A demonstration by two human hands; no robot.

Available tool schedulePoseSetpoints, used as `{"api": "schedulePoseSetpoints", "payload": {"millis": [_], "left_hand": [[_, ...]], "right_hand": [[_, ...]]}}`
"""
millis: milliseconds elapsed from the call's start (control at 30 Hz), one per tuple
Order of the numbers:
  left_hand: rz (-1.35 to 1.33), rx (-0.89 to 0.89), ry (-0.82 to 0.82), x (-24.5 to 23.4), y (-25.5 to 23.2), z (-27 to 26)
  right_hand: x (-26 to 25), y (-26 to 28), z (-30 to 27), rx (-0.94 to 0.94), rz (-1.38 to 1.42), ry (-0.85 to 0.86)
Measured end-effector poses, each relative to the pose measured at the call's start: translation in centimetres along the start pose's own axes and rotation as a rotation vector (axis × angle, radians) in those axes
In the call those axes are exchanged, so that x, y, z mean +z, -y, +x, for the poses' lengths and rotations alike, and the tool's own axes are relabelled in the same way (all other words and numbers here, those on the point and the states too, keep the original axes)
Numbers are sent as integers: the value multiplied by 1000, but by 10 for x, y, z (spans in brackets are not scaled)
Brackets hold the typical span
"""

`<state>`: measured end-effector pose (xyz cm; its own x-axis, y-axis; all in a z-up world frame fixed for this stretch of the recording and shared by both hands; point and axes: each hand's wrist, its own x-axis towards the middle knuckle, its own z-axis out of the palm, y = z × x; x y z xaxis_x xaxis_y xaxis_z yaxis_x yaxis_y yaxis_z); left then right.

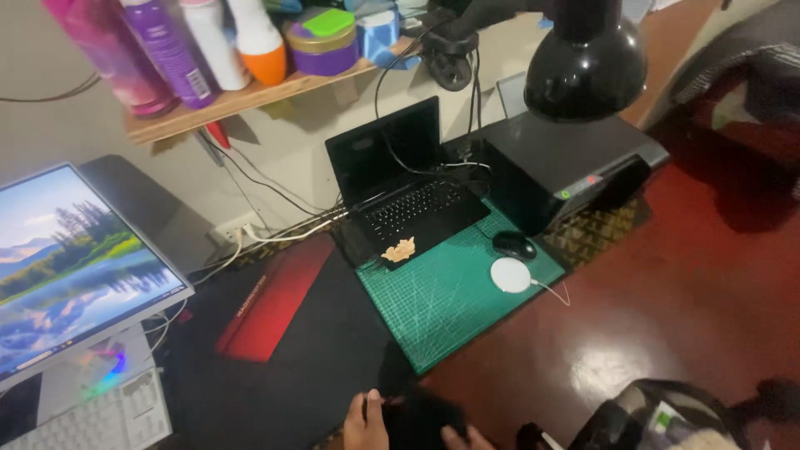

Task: Wiping the exterior of a PC case, a keyboard, a computer mouse, and a pair of headphones with a cloth.

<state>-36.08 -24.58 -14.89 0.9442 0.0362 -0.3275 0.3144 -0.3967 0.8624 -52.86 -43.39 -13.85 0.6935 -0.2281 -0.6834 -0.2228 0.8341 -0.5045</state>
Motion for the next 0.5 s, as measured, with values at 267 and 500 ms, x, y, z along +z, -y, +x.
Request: {"api": "schedulePoseSetpoints", "payload": {"millis": [267,500], "left_hand": [[-21,-84,421,-19,-209,-101],[-310,-43,802,-51,-160,-97]], "right_hand": [[-117,93,39,-617,-820,4],[-191,122,172,-602,-1034,598]]}}
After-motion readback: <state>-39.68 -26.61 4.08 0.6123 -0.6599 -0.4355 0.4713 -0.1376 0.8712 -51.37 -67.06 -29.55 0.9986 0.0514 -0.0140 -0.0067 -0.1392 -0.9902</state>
